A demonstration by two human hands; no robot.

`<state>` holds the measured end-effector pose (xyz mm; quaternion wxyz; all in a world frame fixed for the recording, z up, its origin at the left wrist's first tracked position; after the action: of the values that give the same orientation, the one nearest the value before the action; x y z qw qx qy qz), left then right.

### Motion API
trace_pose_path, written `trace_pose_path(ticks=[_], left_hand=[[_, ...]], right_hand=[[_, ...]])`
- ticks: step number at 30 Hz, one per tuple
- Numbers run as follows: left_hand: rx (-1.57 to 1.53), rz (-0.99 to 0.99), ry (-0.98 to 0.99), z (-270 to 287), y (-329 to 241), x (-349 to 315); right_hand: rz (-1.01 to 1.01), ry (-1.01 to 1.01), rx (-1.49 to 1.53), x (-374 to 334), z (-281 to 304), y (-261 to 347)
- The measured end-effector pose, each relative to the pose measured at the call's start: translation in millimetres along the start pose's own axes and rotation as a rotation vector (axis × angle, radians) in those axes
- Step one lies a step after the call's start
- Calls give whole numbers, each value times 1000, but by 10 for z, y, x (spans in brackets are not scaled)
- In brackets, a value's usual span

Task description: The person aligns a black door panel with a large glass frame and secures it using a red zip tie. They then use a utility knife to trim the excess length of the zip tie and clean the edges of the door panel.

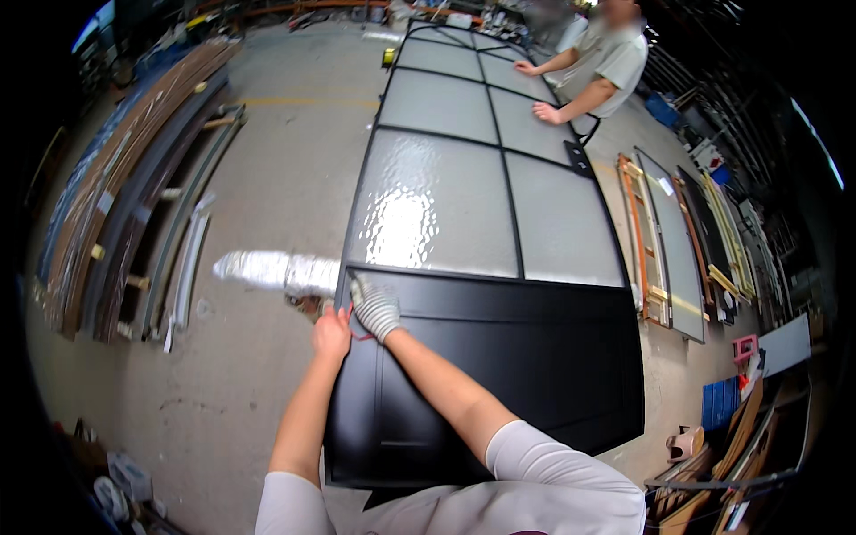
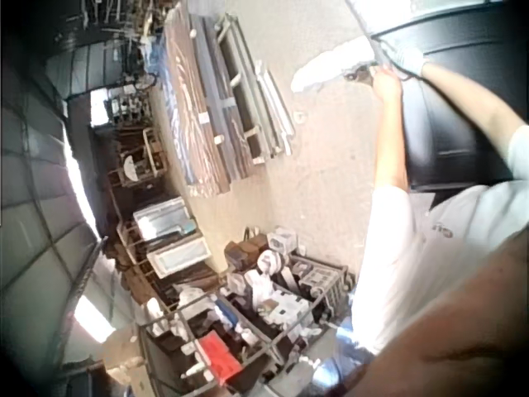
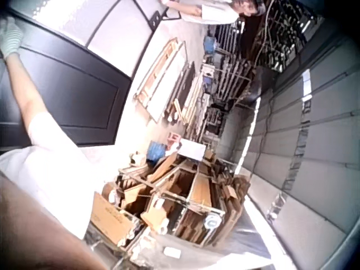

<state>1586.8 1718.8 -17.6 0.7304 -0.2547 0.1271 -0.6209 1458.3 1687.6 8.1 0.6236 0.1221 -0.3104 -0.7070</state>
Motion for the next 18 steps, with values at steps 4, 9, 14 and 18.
trace_pose_path(ticks=[4, 9, 14, 18], left_hand=[[-16, -36, -4, 6, -40, -12], [52, -25, 10, 135, -86, -32], [12, -14, 37, 193, 11, -37], [-35, -20, 35, 243, 3, -9]], right_hand=[[-39, -55, 45, -8, 26, -91], [-51, -89, 130, -35, 35, -21], [-42, -31, 130, -71, 46, 68], [12, -103, 69, -95, -9, 156]])
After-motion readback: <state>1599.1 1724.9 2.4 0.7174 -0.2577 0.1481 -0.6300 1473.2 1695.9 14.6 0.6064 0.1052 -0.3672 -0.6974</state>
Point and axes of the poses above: each hand's wrist, its own x-axis towards the middle knuckle, its own z-axis out of the back of the hand, y = z × x, the point moved 2 cm from there along x, towards the middle knuckle, and after that the axes turned 13 degrees about -y, right-handed, at the moved point
